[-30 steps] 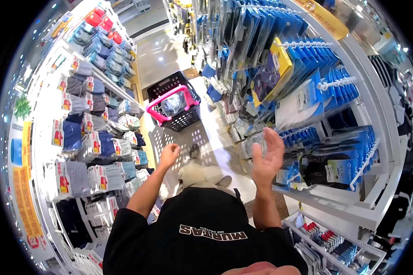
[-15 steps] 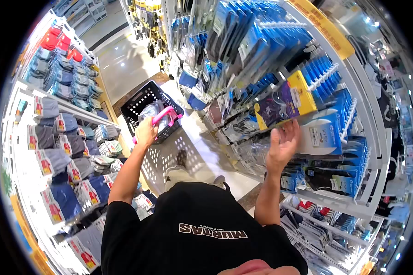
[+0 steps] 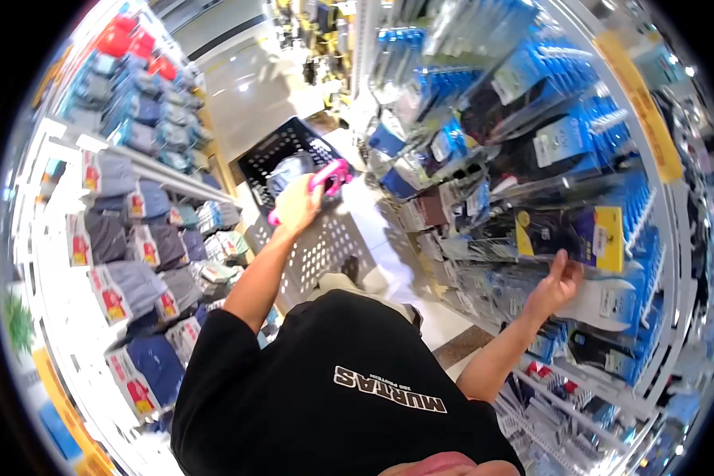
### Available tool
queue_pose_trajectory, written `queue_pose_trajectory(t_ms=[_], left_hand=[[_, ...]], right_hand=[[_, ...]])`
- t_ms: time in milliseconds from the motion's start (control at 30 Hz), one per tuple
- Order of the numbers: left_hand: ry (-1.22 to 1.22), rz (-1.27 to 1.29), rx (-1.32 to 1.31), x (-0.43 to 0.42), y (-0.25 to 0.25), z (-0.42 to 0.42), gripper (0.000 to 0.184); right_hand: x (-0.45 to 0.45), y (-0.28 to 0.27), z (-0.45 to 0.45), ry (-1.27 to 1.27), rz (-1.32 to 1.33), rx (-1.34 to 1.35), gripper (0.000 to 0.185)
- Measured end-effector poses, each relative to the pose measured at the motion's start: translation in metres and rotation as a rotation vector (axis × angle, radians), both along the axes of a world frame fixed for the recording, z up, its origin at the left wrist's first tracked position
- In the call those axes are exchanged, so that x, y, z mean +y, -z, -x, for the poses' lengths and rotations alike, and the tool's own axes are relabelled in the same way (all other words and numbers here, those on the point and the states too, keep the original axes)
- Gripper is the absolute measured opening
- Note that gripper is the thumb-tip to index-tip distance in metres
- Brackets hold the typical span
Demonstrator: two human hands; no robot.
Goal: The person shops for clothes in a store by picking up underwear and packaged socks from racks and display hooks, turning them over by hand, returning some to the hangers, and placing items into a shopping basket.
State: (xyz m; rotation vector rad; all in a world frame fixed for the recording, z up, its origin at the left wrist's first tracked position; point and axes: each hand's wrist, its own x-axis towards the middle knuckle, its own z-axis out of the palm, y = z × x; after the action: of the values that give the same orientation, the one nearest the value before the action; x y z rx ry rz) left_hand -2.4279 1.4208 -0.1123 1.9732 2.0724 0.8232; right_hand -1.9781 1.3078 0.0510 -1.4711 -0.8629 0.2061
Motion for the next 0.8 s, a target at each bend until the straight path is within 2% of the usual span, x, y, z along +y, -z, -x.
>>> queue_pose_trajectory(t_ms=[133,200,233,267,400,500,533,600,667,700,733,767,800], left_hand=[[-0.035,0.083,0.008,0.026,0.009,0.026,0.032],[-0.005,0.045,0.056,0.039,0.019,0.038,0.034],[-0.043,0.145,0.052,0.042,0.001,0.033,0.034],[-0.008,0.037,0.050,0.054,0.030,0.048,0.034],[-0.012,0.054,0.074,0.058,0.009,0.046,0.033],[0.061,-0.106,0.151,0.062,0.010,0.048,0.045],[0.093,-0.248,0.207,0.058,0.003,0.036,0.048],[0.272,-0.391,0.070,0.041,-0.028,-0.003,0.045],[0.372,-0.151,-0.222,0.015,-0.045,-0.055,0.039],[0.378,0.243,-0.641,0.003,-0.035,-0.074,0.031],[0.507,0.414,-0.881,-0.007,-0.028,-0.091,0.030],[0.573,0.688,-1.164,-0.021,-0.057,-0.111,0.039],[0.671,0.776,-1.417,-0.033,-0.062,-0.125,0.050]], right_hand=[[0.004,-0.002,0.006,0.044,-0.025,0.019,0.014],[0.004,-0.004,0.014,0.035,-0.134,0.036,0.020],[-0.001,-0.008,0.015,0.016,-0.144,0.077,0.023],[-0.010,-0.012,0.016,-0.008,-0.153,0.123,0.027],[-0.031,-0.025,0.010,-0.064,-0.254,0.209,0.029],[-0.029,-0.051,0.024,-0.138,-0.296,0.258,0.028],[-0.030,-0.052,0.028,-0.176,-0.272,0.293,0.027],[-0.034,-0.045,0.040,-0.254,-0.204,0.381,0.026],[-0.039,-0.015,0.054,-0.398,-0.066,0.487,0.021],[-0.037,0.000,0.062,-0.461,0.034,0.524,0.019],[-0.035,0.011,0.074,-0.536,0.141,0.561,0.018],[-0.027,0.016,0.094,-0.548,0.101,0.616,0.017],[-0.025,0.023,0.108,-0.524,0.167,0.736,0.019]])
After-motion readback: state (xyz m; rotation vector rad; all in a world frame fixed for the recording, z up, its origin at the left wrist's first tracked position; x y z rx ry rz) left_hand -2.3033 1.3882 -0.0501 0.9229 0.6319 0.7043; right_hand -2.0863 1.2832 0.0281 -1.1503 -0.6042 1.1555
